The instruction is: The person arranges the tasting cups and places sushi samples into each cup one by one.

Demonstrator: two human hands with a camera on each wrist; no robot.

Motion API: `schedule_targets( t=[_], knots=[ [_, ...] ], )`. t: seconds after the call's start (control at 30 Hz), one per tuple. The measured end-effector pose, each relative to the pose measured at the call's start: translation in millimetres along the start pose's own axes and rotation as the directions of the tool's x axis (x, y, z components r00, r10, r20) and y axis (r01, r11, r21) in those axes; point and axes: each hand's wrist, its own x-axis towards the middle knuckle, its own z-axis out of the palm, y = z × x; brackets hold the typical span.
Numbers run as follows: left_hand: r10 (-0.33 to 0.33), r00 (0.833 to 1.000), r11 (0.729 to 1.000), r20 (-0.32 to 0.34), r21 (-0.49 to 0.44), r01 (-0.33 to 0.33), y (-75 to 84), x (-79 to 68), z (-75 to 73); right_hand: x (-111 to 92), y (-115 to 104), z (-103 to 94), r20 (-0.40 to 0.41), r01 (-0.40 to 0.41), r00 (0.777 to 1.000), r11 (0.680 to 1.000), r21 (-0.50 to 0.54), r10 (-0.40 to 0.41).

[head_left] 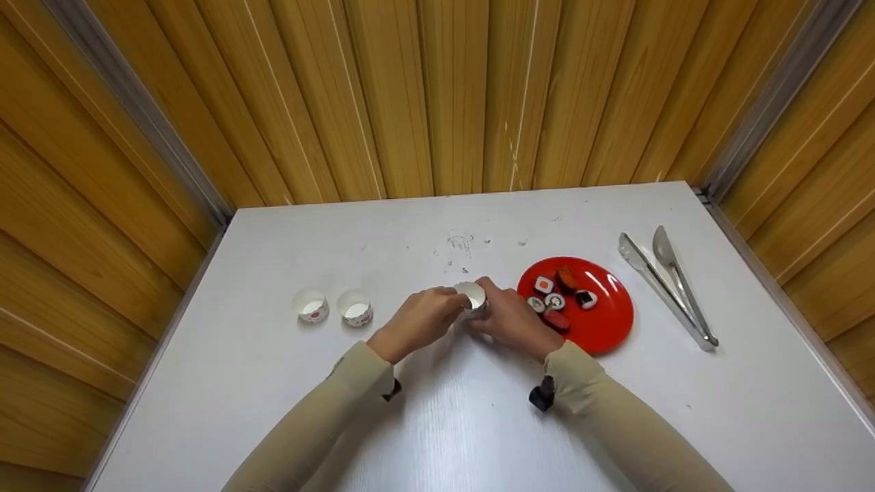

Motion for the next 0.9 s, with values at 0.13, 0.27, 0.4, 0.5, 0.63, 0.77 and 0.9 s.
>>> schedule_targets(
  t=[0.13,0.27,0.4,0.5,0.63,0.77,0.9],
  knots=[
    [0.015,0.999,1.000,-0.034,0.004,-0.014,-0.2,0.4,-0.6,0,0,0.4,-0.001,-0.013,1.000,1.000,-0.005,0.013],
    [0.023,0.998,1.000,-0.059,0.004,-0.023,-0.6,0.4,-1.2,0,0,1.1,0.005,-0.040,0.999,0.999,-0.014,0.040],
    [0.033,0.995,0.999,-0.089,0.001,-0.033,-0.7,0.4,-3.9,-1,-1,1.0,0.003,-0.043,0.999,0.999,0.004,0.043],
    [0.036,0.992,0.999,-0.117,0.001,-0.036,-0.7,-0.3,-7.1,-2,-1,1.1,-0.001,-0.037,0.999,0.999,0.018,0.037],
    [0.037,0.984,0.999,-0.174,-0.008,-0.039,-2.0,-2.1,-12.1,-2,-3,1.6,0.007,-0.047,0.999,0.999,0.027,0.047],
    [0.023,0.973,0.999,-0.228,-0.025,-0.029,-3.7,-4.1,-17.0,-2,-2,2.5,0.004,-0.045,0.999,0.998,0.033,0.045],
    [-0.005,0.965,1.000,-0.263,-0.025,-0.001,-6.3,-7.2,-19.8,-2,0,3.8,-0.008,-0.023,1.000,0.999,0.046,0.024]
  ],
)
